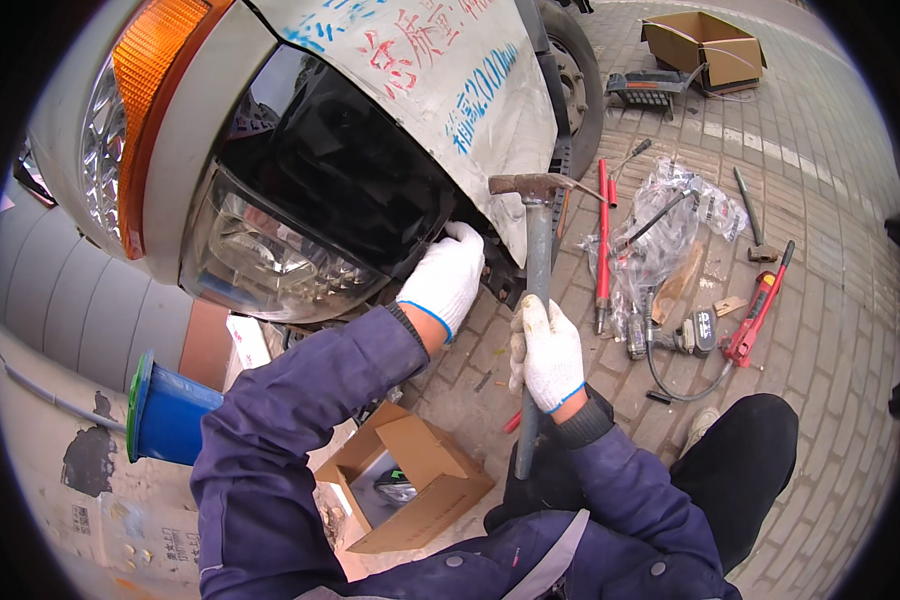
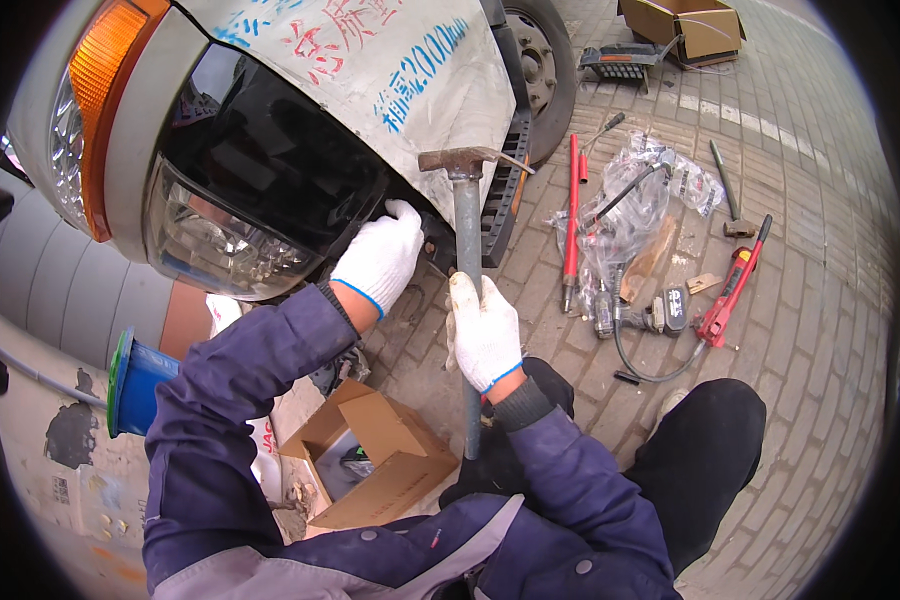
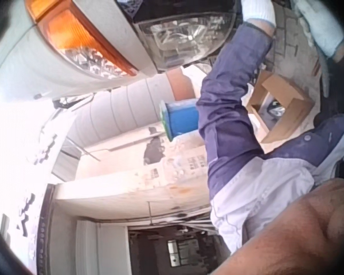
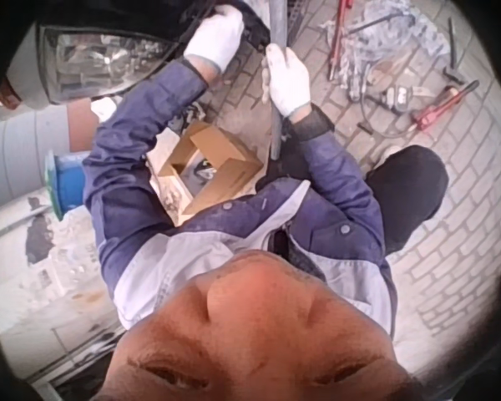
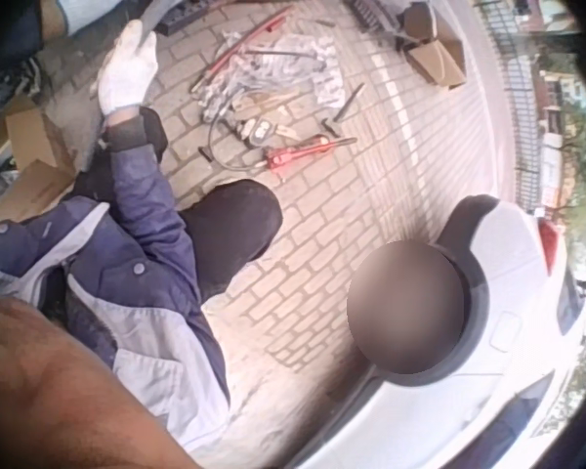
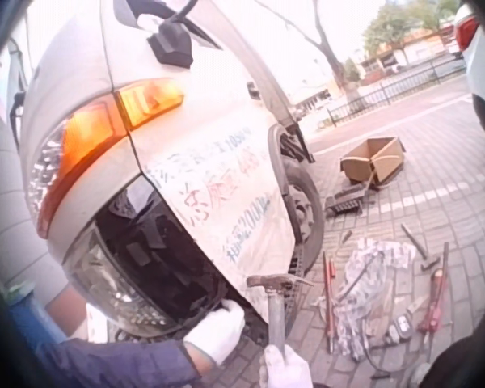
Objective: The person installs a headlight assembly into the front of a white truck. They position the headlight, use a hammer to tap it into place, and then open the driver's door to retrieve a phone.
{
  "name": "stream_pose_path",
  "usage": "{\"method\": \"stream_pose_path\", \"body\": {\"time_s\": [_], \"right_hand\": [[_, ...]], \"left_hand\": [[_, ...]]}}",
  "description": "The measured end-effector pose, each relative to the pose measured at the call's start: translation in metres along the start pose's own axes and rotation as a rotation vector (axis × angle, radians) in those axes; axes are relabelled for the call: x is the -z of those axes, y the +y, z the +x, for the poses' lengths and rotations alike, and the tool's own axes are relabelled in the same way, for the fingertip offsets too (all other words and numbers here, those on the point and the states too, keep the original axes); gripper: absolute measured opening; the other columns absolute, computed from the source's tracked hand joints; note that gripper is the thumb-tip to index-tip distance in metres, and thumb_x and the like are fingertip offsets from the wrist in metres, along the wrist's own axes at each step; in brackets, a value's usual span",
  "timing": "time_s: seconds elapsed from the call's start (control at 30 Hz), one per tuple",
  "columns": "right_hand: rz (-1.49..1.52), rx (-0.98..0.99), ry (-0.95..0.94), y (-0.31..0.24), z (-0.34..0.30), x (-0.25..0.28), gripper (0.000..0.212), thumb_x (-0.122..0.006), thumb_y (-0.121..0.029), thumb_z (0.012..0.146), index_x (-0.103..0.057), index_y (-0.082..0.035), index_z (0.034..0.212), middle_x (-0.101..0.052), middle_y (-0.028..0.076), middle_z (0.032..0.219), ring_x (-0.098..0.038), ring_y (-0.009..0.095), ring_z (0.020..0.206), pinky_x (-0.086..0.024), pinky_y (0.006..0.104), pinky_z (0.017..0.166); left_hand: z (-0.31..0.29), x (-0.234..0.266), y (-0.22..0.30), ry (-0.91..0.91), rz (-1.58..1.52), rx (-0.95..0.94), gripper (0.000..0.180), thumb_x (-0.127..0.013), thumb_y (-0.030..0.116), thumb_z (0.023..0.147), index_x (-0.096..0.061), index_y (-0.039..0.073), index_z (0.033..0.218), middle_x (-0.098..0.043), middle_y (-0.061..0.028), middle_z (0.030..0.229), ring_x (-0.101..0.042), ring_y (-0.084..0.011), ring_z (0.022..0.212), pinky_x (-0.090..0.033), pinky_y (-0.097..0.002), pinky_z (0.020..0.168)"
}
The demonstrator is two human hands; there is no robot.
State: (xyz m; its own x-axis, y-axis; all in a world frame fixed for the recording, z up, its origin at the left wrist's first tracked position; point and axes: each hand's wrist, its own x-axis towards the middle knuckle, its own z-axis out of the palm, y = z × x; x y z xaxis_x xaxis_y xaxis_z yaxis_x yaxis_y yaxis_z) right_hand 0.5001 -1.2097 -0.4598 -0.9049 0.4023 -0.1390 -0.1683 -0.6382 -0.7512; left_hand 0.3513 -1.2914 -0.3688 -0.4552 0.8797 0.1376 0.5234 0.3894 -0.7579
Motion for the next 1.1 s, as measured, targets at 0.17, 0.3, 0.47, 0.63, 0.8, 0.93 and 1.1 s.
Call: {"method": "stream_pose_path", "body": {"time_s": [0.17, 0.3, 0.47, 0.63, 0.8, 0.93, 1.1], "right_hand": [[-0.093, 0.008, -0.005, 0.020, 0.008, -0.006, 0.036, -0.054, -0.041, 0.115, -0.055, -0.009, 0.100, -0.050, 0.000, 0.061, -0.048, 0.012, 0.040, -0.042, 0.0309, 0.035], [-0.272, 0.115, 0.040, 0.020, 0.012, -0.010, 0.035, -0.053, -0.040, 0.115, -0.056, -0.009, 0.101, -0.051, 0.000, 0.063, -0.050, 0.011, 0.044, -0.043, 0.0303, 0.037], [0.149, 0.117, -0.013, 0.000, -0.004, 0.001, 0.036, -0.049, -0.041, 0.117, -0.057, -0.008, 0.107, -0.053, 0.001, 0.068, -0.049, 0.012, 0.047, -0.045, 0.0309, 0.042], [0.481, 0.389, 0.083, 0.007, -0.001, -0.003, 0.041, -0.047, -0.047, 0.116, -0.053, -0.009, 0.107, -0.049, 0.004, 0.067, -0.050, 0.016, 0.049, -0.047, 0.0339, 0.043], [-0.205, -0.098, 0.174, 0.022, 0.024, -0.007, 0.040, -0.050, -0.046, 0.115, -0.053, -0.010, 0.100, -0.045, -0.002, 0.059, -0.043, 0.013, 0.041, -0.042, 0.0323, 0.037], [0.263, 0.148, 0.134, 0.010, 0.019, 0.011, 0.036, -0.049, -0.043, 0.116, -0.053, -0.010, 0.101, -0.049, 0.001, 0.064, -0.045, 0.014, 0.041, -0.041, 0.0334, 0.036], [0.385, 0.212, 0.163, 0.017, 0.014, -0.009, 0.037, -0.048, -0.042, 0.116, -0.053, -0.007, 0.105, -0.049, 0.004, 0.064, -0.049, 0.019, 0.045, -0.044, 0.0370, 0.040]], "left_hand": [[-0.006, 0.004, -0.004, 0.043, -0.285, 0.063, 0.045, -0.062, 0.015, 0.100, -0.054, -0.017, 0.130, -0.068, -0.0178, 0.074, -0.072, -0.0272, 0.067, -0.058, -0.0355, 0.060], [-0.008, 0.008, -0.006, 0.040, -0.324, 0.094, 0.044, -0.057, 0.024, 0.108, -0.054, -0.013, 0.132, -0.069, -0.0187, 0.074, -0.073, -0.0307, 0.065, -0.059, -0.0384, 0.059], [-0.008, 0.011, -0.006, 0.017, -0.282, 0.081, 0.044, -0.057, 0.023, 0.108, -0.054, -0.013, 0.133, -0.069, -0.0199, 0.076, -0.074, -0.0318, 0.067, -0.060, -0.0386, 0.060], [-0.010, 0.011, -0.007, 0.108, -0.266, 0.041, 0.045, -0.057, 0.023, 0.108, -0.053, -0.013, 0.134, -0.069, -0.0212, 0.077, -0.074, -0.0328, 0.068, -0.060, -0.0398, 0.060], [-0.008, 0.010, -0.006, 0.024, -0.400, 0.113, 0.045, -0.057, 0.021, 0.107, -0.053, -0.014, 0.135, -0.069, -0.0213, 0.077, -0.074, -0.0332, 0.068, -0.060, -0.0404, 0.060], [-0.008, 0.008, -0.008, 0.036, -0.365, 0.077, 0.045, -0.056, 0.020, 0.107, -0.052, -0.014, 0.136, -0.069, -0.0218, 0.077, -0.074, -0.0336, 0.069, -0.060, -0.0407, 0.060], [-0.010, 0.013, -0.009, 0.040, -0.396, 0.091, 0.047, -0.058, 0.018, 0.105, -0.051, -0.017, 0.136, -0.069, -0.0223, 0.080, -0.073, -0.0323, 0.072, -0.059, -0.0392, 0.064]]}}
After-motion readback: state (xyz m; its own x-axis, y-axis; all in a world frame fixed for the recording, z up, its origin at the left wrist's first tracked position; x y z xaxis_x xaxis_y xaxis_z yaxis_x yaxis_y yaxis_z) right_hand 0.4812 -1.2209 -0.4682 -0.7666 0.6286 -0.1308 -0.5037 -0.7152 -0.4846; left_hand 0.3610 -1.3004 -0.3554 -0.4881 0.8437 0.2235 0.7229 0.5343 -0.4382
